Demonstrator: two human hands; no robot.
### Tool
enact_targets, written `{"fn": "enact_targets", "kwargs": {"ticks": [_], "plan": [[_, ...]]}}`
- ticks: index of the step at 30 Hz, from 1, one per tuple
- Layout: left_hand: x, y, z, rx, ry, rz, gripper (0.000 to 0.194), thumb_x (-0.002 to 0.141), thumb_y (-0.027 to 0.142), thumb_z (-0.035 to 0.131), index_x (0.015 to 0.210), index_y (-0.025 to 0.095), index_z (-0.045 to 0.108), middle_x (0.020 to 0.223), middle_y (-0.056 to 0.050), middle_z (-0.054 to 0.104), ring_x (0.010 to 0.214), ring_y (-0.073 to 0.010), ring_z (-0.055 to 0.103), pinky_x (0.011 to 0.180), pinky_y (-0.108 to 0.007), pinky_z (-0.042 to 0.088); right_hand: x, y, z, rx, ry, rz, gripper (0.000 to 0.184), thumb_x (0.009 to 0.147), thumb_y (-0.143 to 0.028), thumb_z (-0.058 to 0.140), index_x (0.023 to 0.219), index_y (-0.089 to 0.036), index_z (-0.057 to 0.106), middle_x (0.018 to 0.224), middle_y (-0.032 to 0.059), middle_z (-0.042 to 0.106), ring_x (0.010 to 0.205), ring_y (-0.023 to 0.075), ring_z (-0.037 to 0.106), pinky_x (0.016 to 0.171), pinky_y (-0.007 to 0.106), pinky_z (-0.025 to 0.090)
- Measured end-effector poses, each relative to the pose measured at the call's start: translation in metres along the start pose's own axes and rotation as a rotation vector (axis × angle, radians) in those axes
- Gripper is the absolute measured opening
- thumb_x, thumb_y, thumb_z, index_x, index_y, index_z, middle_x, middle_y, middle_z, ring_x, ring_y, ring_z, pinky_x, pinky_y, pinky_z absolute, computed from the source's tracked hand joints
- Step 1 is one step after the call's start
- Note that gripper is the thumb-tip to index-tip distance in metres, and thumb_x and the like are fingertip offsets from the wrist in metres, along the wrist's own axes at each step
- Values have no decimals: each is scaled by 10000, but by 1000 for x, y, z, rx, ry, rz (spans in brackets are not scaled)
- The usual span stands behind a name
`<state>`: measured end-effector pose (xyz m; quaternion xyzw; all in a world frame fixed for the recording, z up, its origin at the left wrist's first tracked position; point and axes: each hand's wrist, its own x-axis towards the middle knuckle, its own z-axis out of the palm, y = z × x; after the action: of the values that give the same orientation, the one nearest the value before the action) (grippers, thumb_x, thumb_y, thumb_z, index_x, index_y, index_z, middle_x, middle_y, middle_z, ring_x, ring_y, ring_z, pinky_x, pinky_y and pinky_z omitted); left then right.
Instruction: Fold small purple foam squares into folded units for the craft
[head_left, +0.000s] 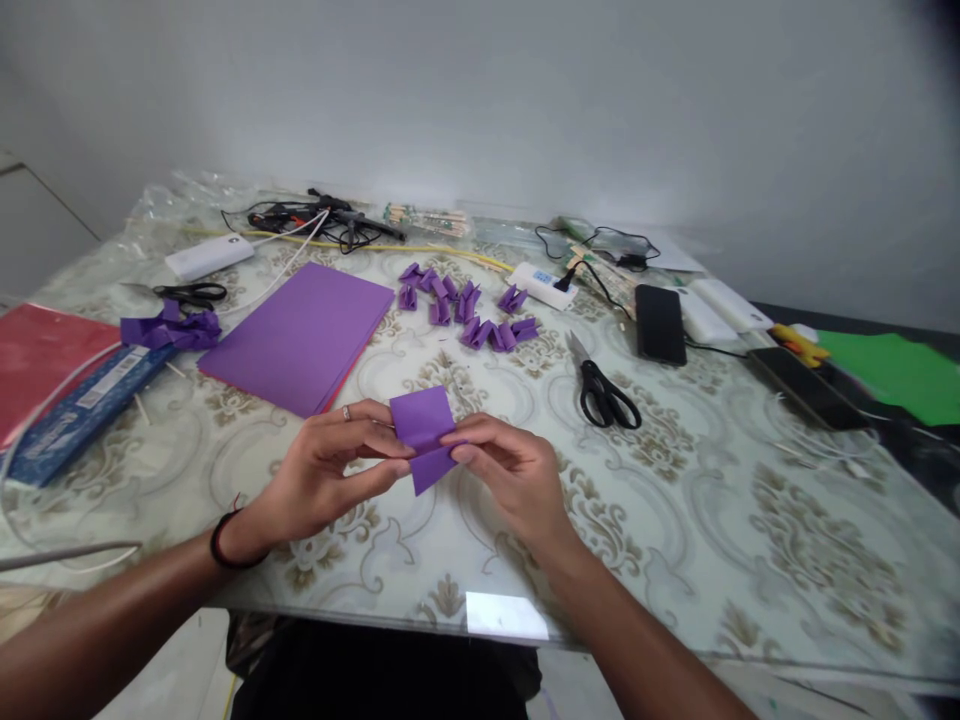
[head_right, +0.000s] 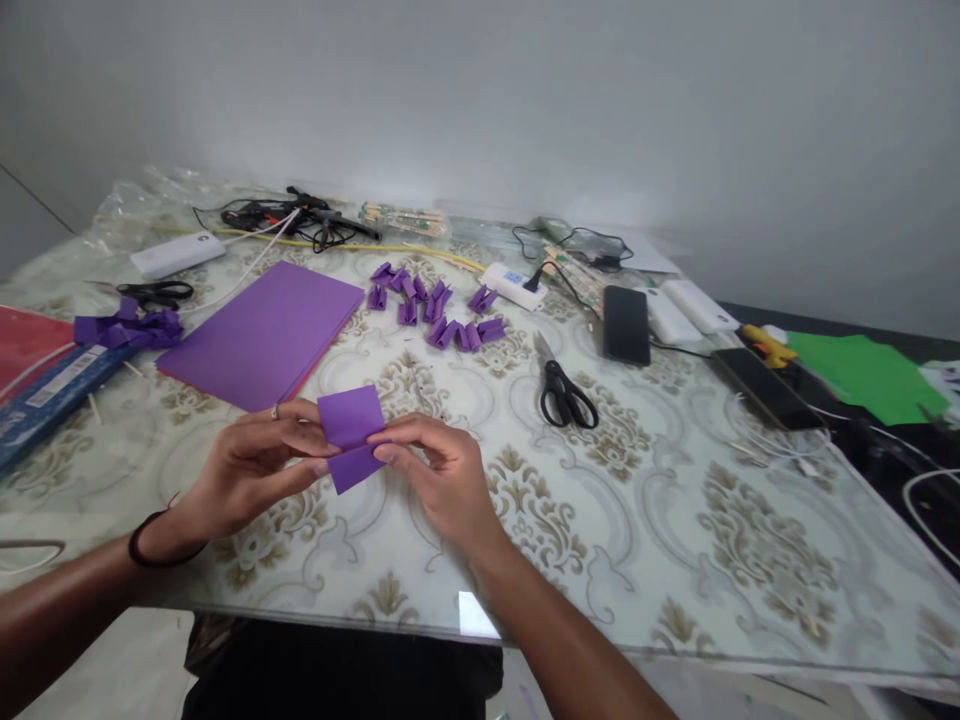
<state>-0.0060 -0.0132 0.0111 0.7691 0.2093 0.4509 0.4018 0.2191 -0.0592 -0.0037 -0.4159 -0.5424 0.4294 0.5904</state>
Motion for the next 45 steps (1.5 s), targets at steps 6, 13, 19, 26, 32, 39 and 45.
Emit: {"fn": "enact_targets", "kwargs": {"ticks": [6,13,19,26,32,39,45], "plan": [[1,0,-1,-21,-10,13,208,936,49,774,1021,235,812,1013,-46,830,1069,-181,736,896,-260,612,0,-1,-1,73,-28,68,145,847,-173,866,858,-318,875,894,-9,841,862,184,775,831,309,597],[0,7,1,-220,-32,-250,73,953,148,773,989,211,769,1089,-44,737,1015,-158,732,900,-252,646,-1,1,-1,69,16,128,113,813,-200,898,784,-280,824,879,-9,825,848,179,758,821,306,590],[-1,3,8,-163,24,-360,170,890,191,866,1006,207,743,954,-6,758,898,-154,766,849,-250,657,-4,2,4,-44,21,123,90,846,-243,873,798,-253,798,871,4,817,834,183,754,807,314,586],[3,6,9,4,58,-324,49,898,211,845,856,200,823,785,-12,754,692,-129,710,602,-198,561,-4,0,8,-66,57,150,120,827,-282,871,775,-236,772,884,33,808,838,210,746,812,356,594],[0,4,12,-39,94,-421,115,888,194,819,786,175,767,736,-4,745,620,-121,681,565,-200,541,-5,0,9,-42,55,164,149,823,-272,858,747,-234,736,837,21,786,786,195,721,761,341,587],[-1,5,13,-76,104,-484,168,879,238,832,760,161,741,705,-3,750,593,-112,680,550,-188,533,-6,1,11,-24,57,185,178,821,-265,859,732,-227,709,837,11,767,776,174,703,745,317,568],[1,5,13,-64,105,-461,173,871,216,829,750,164,716,698,5,728,590,-111,667,548,-195,536,-5,3,11,-8,56,198,197,816,-274,858,722,-229,691,826,6,753,761,171,690,736,318,566]]}}
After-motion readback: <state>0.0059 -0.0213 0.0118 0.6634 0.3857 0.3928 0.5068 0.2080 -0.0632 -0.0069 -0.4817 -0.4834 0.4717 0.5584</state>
